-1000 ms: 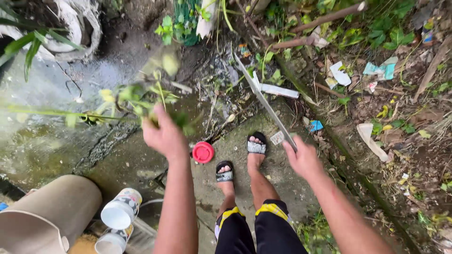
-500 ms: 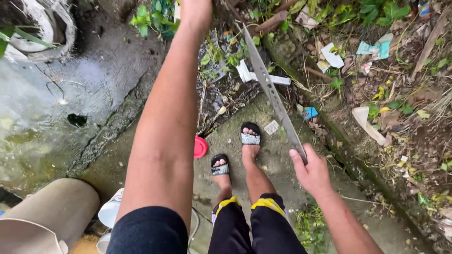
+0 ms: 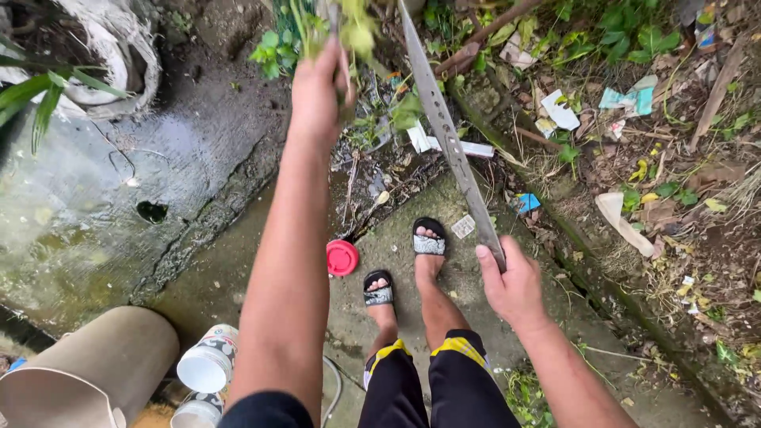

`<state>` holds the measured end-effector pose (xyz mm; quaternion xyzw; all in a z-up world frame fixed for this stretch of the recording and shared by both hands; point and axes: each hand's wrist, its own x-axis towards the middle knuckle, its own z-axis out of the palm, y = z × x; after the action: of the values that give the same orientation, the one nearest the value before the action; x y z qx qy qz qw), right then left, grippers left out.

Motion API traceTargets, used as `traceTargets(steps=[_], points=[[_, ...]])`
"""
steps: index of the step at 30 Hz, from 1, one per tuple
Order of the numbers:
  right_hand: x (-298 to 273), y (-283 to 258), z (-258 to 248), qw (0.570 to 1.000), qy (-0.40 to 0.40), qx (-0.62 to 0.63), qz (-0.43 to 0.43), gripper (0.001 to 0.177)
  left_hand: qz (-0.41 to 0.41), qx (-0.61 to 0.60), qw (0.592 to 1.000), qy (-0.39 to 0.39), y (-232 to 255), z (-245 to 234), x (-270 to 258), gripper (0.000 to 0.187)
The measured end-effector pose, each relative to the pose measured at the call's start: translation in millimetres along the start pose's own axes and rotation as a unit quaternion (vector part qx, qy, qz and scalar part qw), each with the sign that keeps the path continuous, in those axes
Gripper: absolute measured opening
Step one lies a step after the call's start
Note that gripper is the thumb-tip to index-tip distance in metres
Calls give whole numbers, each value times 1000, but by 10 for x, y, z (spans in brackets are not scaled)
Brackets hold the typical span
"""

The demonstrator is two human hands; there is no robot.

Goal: Cutting and removing overgrown vines from a fence or trellis using a machete.

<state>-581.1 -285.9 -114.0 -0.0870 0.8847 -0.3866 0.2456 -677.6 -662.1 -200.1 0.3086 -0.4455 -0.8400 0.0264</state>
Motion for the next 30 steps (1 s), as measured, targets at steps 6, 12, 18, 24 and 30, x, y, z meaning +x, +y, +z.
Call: traceTargets(steps=[6, 12, 18, 24, 30], points=[[481, -365, 125, 998, 8, -18, -64, 24, -25, 133, 986, 96, -370, 15, -1550, 36], [313, 39, 532, 999, -24, -7, -20, 27, -86, -34, 973, 212, -724, -22, -2887, 32], [-761, 392, 440, 990, -41, -61, 118, 30, -57, 255, 939, 224, -1044, -256, -3103, 26], [-1452, 842, 443, 975, -16, -51, 215, 33, 156, 547, 815, 110, -1378, -250, -2168, 21], [-1347, 1177, 509, 969, 7, -8, 245, 32, 20, 619, 785, 23, -2130, -298, -426, 31]])
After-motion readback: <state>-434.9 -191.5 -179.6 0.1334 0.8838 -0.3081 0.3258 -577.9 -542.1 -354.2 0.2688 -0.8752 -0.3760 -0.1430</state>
